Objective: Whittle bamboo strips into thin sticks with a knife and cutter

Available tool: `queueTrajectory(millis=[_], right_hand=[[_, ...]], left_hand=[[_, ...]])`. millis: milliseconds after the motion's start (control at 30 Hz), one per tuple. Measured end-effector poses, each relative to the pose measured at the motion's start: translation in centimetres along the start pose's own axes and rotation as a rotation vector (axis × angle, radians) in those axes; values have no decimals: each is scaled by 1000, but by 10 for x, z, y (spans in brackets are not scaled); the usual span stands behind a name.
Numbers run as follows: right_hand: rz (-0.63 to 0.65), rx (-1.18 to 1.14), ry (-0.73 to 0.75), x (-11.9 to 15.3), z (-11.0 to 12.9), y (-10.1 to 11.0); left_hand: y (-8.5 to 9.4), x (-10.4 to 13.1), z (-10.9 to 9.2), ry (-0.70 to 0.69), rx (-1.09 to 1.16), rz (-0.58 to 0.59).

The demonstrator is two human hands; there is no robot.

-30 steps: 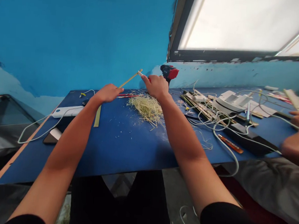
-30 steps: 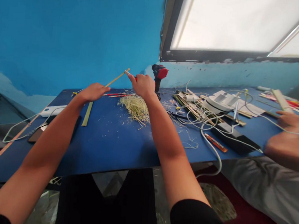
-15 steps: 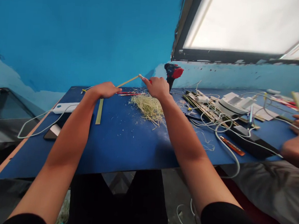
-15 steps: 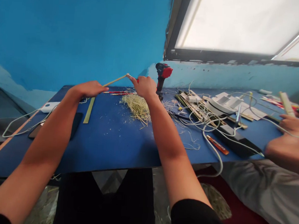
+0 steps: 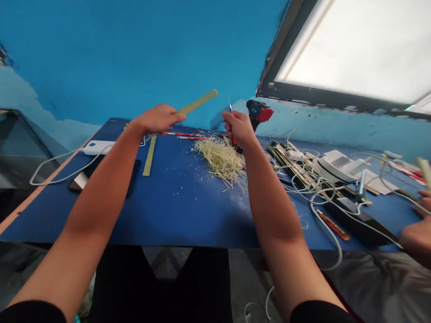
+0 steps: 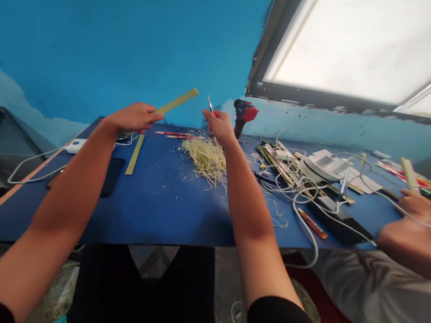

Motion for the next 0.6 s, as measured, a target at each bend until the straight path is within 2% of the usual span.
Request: queueTrajectory(millis=[100,267,433,600], right_hand=[[47,-191,41,14,32,-25],[47,-312,22,27,58,-36],[16,-414,57,30,65,-23],[-14,-449,128,31,74,-9]], left_hand=[[-20,-4,-17,-90,188,-9],[-47,-4,-30,-75,434,62],[-70,6,-46,-35,868,222],[-83,11,-60,-1,1009,271]])
Point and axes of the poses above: each hand's wrist, its own x-axis away from the middle knuckle, its own y-axis out of the back of the hand, z = x × y, the point moved 10 cm from there along -x, towards the middle knuckle, and after that the axes turned 4 degrees about -y, right-handed, at the moved point
